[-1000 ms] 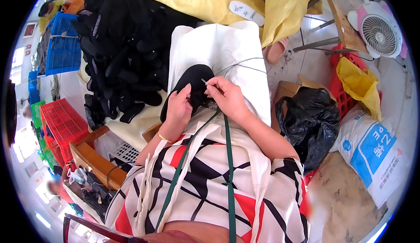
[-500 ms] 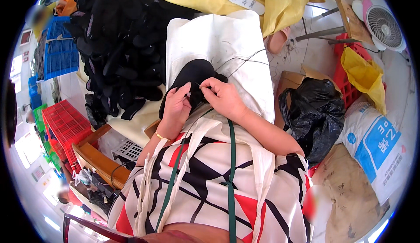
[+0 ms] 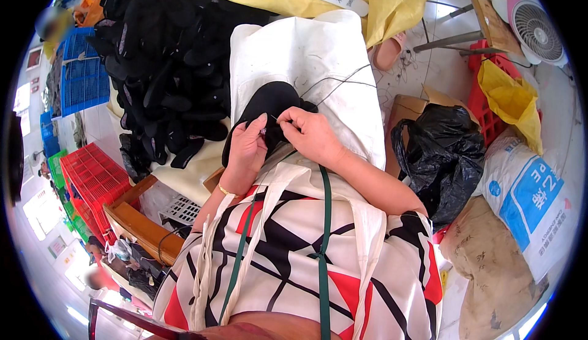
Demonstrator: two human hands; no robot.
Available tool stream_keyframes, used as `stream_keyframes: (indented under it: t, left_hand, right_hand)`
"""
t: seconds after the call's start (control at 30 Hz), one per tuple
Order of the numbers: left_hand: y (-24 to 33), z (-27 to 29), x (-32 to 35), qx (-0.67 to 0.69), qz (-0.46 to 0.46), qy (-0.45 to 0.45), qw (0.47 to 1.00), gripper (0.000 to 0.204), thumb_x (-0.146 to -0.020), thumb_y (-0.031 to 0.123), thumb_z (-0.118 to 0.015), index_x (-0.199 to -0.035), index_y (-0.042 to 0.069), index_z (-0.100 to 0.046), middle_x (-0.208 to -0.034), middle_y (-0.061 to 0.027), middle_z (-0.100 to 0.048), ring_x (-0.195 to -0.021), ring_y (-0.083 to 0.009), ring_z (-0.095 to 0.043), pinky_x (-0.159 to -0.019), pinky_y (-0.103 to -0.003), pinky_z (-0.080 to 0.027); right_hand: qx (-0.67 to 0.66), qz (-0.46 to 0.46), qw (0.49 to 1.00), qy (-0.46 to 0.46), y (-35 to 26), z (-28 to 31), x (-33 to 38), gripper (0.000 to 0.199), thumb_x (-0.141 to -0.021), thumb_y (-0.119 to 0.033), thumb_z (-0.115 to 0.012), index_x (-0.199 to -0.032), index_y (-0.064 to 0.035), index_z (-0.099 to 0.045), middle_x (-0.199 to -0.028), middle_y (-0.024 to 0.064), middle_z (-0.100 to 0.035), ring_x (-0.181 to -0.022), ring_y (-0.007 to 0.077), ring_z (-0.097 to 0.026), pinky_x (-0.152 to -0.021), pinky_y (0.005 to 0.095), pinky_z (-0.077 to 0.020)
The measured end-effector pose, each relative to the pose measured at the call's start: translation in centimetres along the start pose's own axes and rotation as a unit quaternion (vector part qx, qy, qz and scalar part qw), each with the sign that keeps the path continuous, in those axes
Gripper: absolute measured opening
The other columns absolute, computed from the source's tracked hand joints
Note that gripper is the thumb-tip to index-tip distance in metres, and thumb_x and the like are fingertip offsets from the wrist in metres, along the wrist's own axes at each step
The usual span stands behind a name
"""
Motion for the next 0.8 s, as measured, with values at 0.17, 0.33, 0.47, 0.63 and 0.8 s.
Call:
stream_keyframes:
  t: [0.17,0.33,0.47,0.63,0.8]
  left_hand:
    - [-0.3,0.2,-0.3,0.005,0.005,0.002,1.0,0.009,-0.091,0.008,-0.068,-0.099,0.005,-0.068,-0.094,-0.0003,-0.069,-0.084,-0.0085,-0.062,-0.079,-0.024,-0.048]
    - [-0.7,0.5,-0.3,-0.014,0.012,0.027,0.999,0.006,-0.09,0.008,-0.069,-0.096,0.006,-0.068,-0.091,0.0003,-0.068,-0.08,-0.0082,-0.061,-0.076,-0.024,-0.047]
    - [-0.5,-0.2,0.3,-0.024,0.014,0.036,0.999,0.005,-0.09,0.01,-0.07,-0.093,0.007,-0.068,-0.087,0.0008,-0.067,-0.077,-0.0078,-0.06,-0.073,-0.023,-0.047]
    - [-0.1,-0.4,0.1,-0.033,0.018,0.049,0.998,0.004,-0.09,0.01,-0.07,-0.091,0.007,-0.067,-0.085,0.0009,-0.067,-0.075,-0.0079,-0.059,-0.071,-0.023,-0.047]
    - [-0.2,0.2,-0.3,-0.036,0.029,0.052,0.998,0.004,-0.088,0.01,-0.07,-0.087,0.007,-0.067,-0.082,0.0011,-0.066,-0.073,-0.0083,-0.059,-0.069,-0.024,-0.046]
  right_hand:
    - [0.0,-0.01,1.0,-0.012,0.3,0.0,-0.1,0.012,-0.09,-0.01,-0.06,-0.095,-0.0013,-0.065,-0.071,0.009,-0.063,-0.06,0.0112,-0.055,-0.058,0.0279,-0.0468]
    - [-0.015,-0.062,0.998,-0.03,0.3,0.0,-0.2,0.011,-0.09,-0.011,-0.059,-0.094,-0.0013,-0.064,-0.069,0.0086,-0.063,-0.059,0.0116,-0.056,-0.057,0.0289,-0.0469]
    - [-0.01,-0.063,0.997,-0.034,0.0,-0.1,-0.4,0.012,-0.091,-0.013,-0.059,-0.094,-0.002,-0.063,-0.07,0.0103,-0.063,-0.06,0.0148,-0.059,-0.057,0.0314,-0.048]
    - [0.042,0.042,0.998,0.003,0.2,-0.1,-0.2,0.011,-0.093,-0.013,-0.059,-0.098,-0.0037,-0.061,-0.074,0.0124,-0.062,-0.061,0.0216,-0.06,-0.059,0.033,-0.0481]
    - [0.088,0.093,0.992,0.014,-0.1,-0.2,0.0,0.008,-0.094,-0.01,-0.059,-0.1,-0.005,-0.059,-0.074,0.0112,-0.06,-0.061,0.0197,-0.057,-0.06,0.0307,-0.0472]
Point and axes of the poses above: each hand's wrist, its own x-axis away from the middle knuckle, its own z-axis out of the back of the hand, y = z × x, the point moved 7 cm from there along -x, towards the middle knuckle
